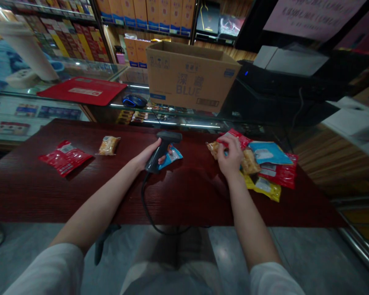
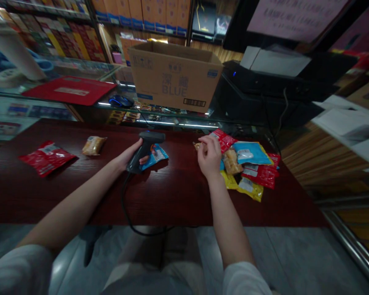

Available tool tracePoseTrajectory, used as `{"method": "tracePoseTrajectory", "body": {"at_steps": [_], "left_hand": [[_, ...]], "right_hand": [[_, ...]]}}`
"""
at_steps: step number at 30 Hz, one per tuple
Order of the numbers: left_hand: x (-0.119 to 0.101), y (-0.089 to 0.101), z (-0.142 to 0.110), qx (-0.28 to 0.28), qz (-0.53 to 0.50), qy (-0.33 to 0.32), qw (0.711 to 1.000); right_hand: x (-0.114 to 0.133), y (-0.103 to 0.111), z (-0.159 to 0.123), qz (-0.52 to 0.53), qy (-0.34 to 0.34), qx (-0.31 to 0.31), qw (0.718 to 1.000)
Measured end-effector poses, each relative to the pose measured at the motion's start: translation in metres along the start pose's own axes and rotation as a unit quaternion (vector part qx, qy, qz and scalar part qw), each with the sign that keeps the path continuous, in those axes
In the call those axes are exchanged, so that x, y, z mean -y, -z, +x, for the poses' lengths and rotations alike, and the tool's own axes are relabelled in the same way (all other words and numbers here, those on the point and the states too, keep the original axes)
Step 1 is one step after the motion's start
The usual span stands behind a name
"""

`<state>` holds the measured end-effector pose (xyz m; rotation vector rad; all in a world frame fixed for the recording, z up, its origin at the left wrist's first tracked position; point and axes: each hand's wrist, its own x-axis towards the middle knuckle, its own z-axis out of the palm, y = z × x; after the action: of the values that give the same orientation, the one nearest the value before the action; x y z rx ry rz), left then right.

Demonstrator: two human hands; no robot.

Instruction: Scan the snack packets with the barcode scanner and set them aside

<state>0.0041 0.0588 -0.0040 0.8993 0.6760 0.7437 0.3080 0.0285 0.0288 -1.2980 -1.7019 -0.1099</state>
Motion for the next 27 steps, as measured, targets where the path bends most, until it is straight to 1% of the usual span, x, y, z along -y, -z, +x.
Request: {"method": "tracePoseTrajectory", "body": {"at_steps": [3, 5, 7, 10, 11, 13, 15, 18, 22, 24, 27], "left_hand": [[-0.001, 0.000, -0.004, 0.028, -0.021, 0.014, 0.999], [-0.008, 0.000, -0.009, 0.019, -0.037, 0.003, 0.999], [-0.017, 0.003, -0.015, -0.011, -0.048, -0.024, 0.998], [-0.028, 0.010, -0.020, -0.075, -0.049, -0.059, 0.994], [-0.029, 0.013, -0.019, -0.096, -0.047, -0.060, 0.993], [-0.028, 0.016, -0.016, -0.121, -0.034, -0.036, 0.991], [-0.023, 0.016, -0.011, -0.124, -0.008, -0.007, 0.992], [-0.013, 0.006, -0.005, -0.097, 0.029, -0.004, 0.995], [-0.007, -0.008, -0.003, -0.053, 0.042, -0.018, 0.998], [-0.008, -0.010, -0.005, -0.038, 0.042, -0.015, 0.998], [-0.013, -0.007, -0.010, -0.022, 0.041, -0.023, 0.999]], "right_hand": [[0.007, -0.023, -0.011, 0.053, -0.038, 0.133, 0.989], [0.008, -0.037, -0.018, 0.069, -0.066, 0.199, 0.975], [0.009, -0.047, -0.024, 0.074, -0.079, 0.243, 0.964], [0.009, -0.055, -0.029, 0.062, -0.070, 0.286, 0.954], [0.008, -0.057, -0.029, 0.056, -0.067, 0.294, 0.952], [0.007, -0.060, -0.030, 0.051, -0.064, 0.303, 0.949], [0.005, -0.062, -0.030, 0.053, -0.063, 0.304, 0.949], [0.001, -0.066, -0.032, 0.052, -0.057, 0.304, 0.949], [-0.005, -0.071, -0.034, 0.069, -0.067, 0.295, 0.951], [-0.007, -0.072, -0.033, 0.115, -0.096, 0.289, 0.946], [-0.011, -0.071, -0.030, 0.211, -0.155, 0.279, 0.924]]}}
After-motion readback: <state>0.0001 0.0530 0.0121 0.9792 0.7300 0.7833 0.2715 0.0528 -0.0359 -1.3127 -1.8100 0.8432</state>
